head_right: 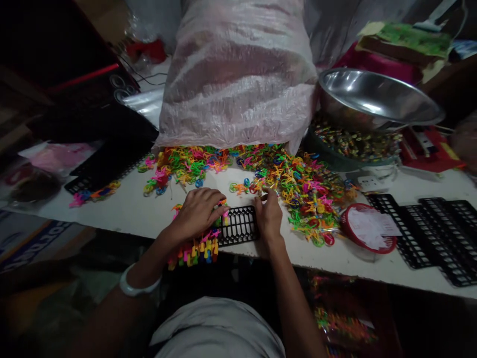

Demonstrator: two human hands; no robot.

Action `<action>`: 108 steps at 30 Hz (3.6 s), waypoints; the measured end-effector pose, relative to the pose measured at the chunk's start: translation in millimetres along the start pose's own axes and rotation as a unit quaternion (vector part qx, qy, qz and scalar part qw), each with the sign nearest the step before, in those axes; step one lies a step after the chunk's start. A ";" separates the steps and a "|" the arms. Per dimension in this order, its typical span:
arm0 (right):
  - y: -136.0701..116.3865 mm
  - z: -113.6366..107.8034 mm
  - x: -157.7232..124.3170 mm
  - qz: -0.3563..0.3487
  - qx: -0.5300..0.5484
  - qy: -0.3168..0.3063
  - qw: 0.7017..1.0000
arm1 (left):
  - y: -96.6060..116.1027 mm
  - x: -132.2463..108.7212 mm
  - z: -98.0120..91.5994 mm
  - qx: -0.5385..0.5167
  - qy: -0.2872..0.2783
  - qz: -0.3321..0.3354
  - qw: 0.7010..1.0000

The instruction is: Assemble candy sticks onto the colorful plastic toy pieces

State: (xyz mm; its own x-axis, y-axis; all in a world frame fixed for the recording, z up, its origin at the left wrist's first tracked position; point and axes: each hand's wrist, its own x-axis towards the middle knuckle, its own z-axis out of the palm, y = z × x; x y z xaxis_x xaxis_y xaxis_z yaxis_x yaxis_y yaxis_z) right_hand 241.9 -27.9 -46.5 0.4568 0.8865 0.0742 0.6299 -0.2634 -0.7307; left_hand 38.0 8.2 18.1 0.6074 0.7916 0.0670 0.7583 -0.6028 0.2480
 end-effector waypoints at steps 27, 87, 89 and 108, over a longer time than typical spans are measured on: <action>-9.4 38.7 -100.4 -0.227 0.035 -0.128 0.965 | 5.0 -24.5 -0.7 -0.006 -0.025 0.058 0.998; -6.3 26.7 -63.7 -0.241 0.016 -0.229 0.943 | 16.4 -16.2 -0.5 0.039 0.015 0.039 0.998; -3.4 18.5 -46.9 -0.245 0.055 -0.251 0.935 | 16.6 -16.9 -0.2 0.039 0.024 0.042 0.998; 10.8 -24.9 48.0 0.029 -0.275 0.034 0.960 | 12.9 -18.5 -2.9 0.026 0.031 0.043 0.998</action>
State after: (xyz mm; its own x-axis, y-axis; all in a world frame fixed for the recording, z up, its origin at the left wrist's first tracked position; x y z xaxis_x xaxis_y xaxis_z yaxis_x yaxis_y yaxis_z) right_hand 286.3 2.3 -33.9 0.5298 0.8419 0.1028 0.8301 -0.4898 -0.2665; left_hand 35.8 -14.0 22.9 0.6560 0.7406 0.1455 0.7163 -0.6717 0.1890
